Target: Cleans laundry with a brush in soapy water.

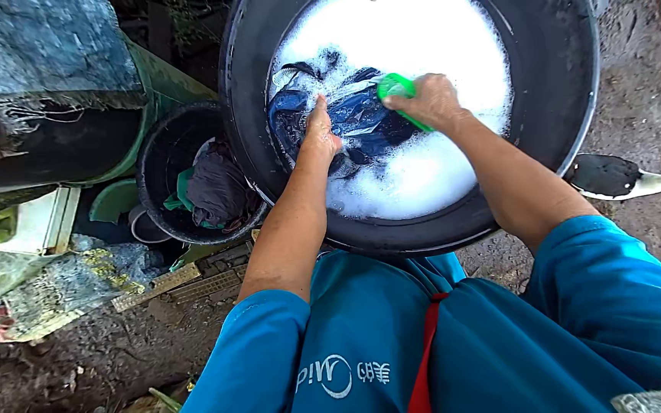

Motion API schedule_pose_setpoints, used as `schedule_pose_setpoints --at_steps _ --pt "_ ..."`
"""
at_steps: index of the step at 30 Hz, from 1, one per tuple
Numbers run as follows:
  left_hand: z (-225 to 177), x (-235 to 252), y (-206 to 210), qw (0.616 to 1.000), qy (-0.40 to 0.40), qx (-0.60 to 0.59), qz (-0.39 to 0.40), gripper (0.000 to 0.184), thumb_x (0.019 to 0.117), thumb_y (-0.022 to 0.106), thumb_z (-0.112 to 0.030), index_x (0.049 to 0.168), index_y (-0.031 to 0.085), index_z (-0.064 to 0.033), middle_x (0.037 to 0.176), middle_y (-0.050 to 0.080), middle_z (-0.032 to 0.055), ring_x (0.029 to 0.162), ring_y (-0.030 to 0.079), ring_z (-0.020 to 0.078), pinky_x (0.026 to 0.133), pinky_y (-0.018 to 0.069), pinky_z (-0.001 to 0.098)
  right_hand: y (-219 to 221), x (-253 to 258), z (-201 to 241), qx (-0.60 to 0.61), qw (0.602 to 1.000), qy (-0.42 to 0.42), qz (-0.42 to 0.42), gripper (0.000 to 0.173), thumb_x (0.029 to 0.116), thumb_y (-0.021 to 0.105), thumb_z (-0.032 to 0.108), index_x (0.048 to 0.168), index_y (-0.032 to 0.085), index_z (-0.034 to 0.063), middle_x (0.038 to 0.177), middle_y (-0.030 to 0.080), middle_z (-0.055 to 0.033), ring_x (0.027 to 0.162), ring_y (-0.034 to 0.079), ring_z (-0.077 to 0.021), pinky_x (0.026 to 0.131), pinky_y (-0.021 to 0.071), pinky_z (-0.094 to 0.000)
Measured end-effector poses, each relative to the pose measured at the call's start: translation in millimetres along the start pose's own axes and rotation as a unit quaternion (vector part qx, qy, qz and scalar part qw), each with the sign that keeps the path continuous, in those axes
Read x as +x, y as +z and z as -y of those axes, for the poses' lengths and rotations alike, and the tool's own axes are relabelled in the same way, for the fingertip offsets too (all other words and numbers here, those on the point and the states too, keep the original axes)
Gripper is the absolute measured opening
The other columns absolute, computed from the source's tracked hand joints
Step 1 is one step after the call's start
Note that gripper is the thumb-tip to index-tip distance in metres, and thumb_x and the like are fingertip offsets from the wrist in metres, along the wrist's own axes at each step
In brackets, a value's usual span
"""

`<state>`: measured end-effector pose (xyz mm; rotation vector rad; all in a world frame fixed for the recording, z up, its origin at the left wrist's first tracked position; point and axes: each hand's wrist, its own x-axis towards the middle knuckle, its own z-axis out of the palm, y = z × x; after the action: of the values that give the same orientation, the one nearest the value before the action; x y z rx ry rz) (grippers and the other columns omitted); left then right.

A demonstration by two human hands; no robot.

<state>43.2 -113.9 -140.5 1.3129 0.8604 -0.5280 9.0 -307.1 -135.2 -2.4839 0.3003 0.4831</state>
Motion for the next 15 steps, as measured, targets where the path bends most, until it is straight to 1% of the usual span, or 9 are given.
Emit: schedule_pose_setpoints --at_steps 2,3,4,5,7,9,11,13,15 --pt "1.4 0.7 -0.4 1.0 -0.001 0.004 0.003 0.063 0.1102 0.039 -0.047 0.159 0.029 -0.009 0.164 0.029 0.018 0.151 0.031 0.0321 0.118 0.0329 0.0574 20.2 -7.5 27.4 0.006 0.995 -0.096 0.023 0.066 0.0949 0.066 0.055 0.105 0.067 -0.0105 0.103 0.068 -0.0315 0.103 0.066 -0.0487 0.089 0.0484 -0.068" --pt "3.1 1.1 -0.6 1.0 0.001 0.01 0.0 0.062 0.11 0.039 -0.047 0.158 0.031 -0.0095 0.163 0.032 0.0173 0.149 0.034 0.0313 0.117 0.0353 0.0564 32.4 -7.1 30.4 -0.012 0.992 -0.115 0.045 0.068 0.0959 0.063 0.057 0.105 0.067 -0.01 0.102 0.068 -0.0314 0.103 0.066 -0.0493 0.088 0.0485 -0.0685" --pt "3.8 -0.2 -1.8 1.0 0.002 0.019 -0.001 0.063 0.11 0.039 -0.047 0.159 0.029 -0.0092 0.164 0.029 0.0181 0.151 0.03 0.0323 0.118 0.0326 0.0581 41.0 -4.0 25.0 -0.023 0.992 -0.111 0.058 0.069 0.0968 0.061 0.058 0.107 0.066 -0.0096 0.104 0.068 -0.0316 0.104 0.066 -0.0499 0.087 0.0482 -0.069" --pt "3.0 -1.6 -2.0 1.0 0.004 0.029 -0.004 0.064 0.1099 0.04 -0.047 0.16 0.028 -0.0088 0.165 0.027 0.0191 0.152 0.028 0.0335 0.118 0.031 0.0596 43.0 2.3 14.9 -0.03 0.994 -0.092 0.054 0.07 0.0971 0.06 0.059 0.109 0.066 -0.0092 0.106 0.068 -0.0322 0.106 0.066 -0.0507 0.088 0.0481 -0.0698" --pt "4.6 -1.7 -1.5 0.999 0.002 0.039 0.005 0.066 0.1094 0.041 -0.048 0.16 0.027 -0.0087 0.166 0.024 0.0193 0.153 0.026 0.034 0.119 0.0292 0.0603 29.7 11.4 -10.2 -0.039 0.999 -0.013 0.033 0.07 0.0979 0.059 0.058 0.113 0.065 -0.0099 0.113 0.066 -0.0342 0.111 0.064 -0.0519 0.091 0.0471 -0.0708" --pt "5.7 0.6 0.5 0.999 0.006 0.046 0.015 0.065 0.1091 0.041 -0.049 0.16 0.028 -0.0093 0.165 0.027 0.0186 0.152 0.028 0.0327 0.119 0.0308 0.0592 11.1 14.9 -29.6 -0.039 0.997 0.065 0.009 0.072 0.0996 0.058 0.057 0.118 0.063 -0.0123 0.121 0.063 -0.036 0.119 0.06 -0.0518 0.096 0.0451 -0.0697" --pt "7.5 2.2 -1.1 0.998 0.009 0.057 0.012 0.066 0.1088 0.042 -0.05 0.159 0.029 -0.0086 0.165 0.026 0.0188 0.153 0.027 0.0331 0.119 0.0298 0.0595 3.3 12.6 -32.3 -0.01 0.994 0.111 -0.016 0.07 0.0999 0.059 0.056 0.115 0.063 -0.0131 0.123 0.062 -0.0354 0.12 0.06 -0.0498 0.096 0.0451 -0.0685" --pt "7.2 3.6 -1.9 0.997 0.013 0.075 0.002 0.068 0.1083 0.042 -0.051 0.159 0.03 -0.008 0.165 0.026 0.0189 0.153 0.026 0.0336 0.119 0.0288 0.0601 0.3 7.6 -13.0 0.031 0.995 0.081 -0.045 0.068 0.0983 0.061 0.055 0.108 0.065 -0.0122 0.113 0.065 -0.0336 0.112 0.064 -0.0485 0.092 0.047 -0.0677" --pt "6.2 2.5 -0.8 0.995 0.016 0.096 -0.002 0.068 0.1083 0.043 -0.051 0.159 0.03 -0.0062 0.165 0.026 0.02 0.153 0.025 0.0349 0.119 0.0278 0.0616 7.6 -1.0 19.4 0.062 0.998 -0.004 -0.032 0.065 0.0974 0.063 0.054 0.106 0.067 -0.0105 0.106 0.068 -0.0313 0.106 0.066 -0.0469 0.091 0.0491 -0.0667"
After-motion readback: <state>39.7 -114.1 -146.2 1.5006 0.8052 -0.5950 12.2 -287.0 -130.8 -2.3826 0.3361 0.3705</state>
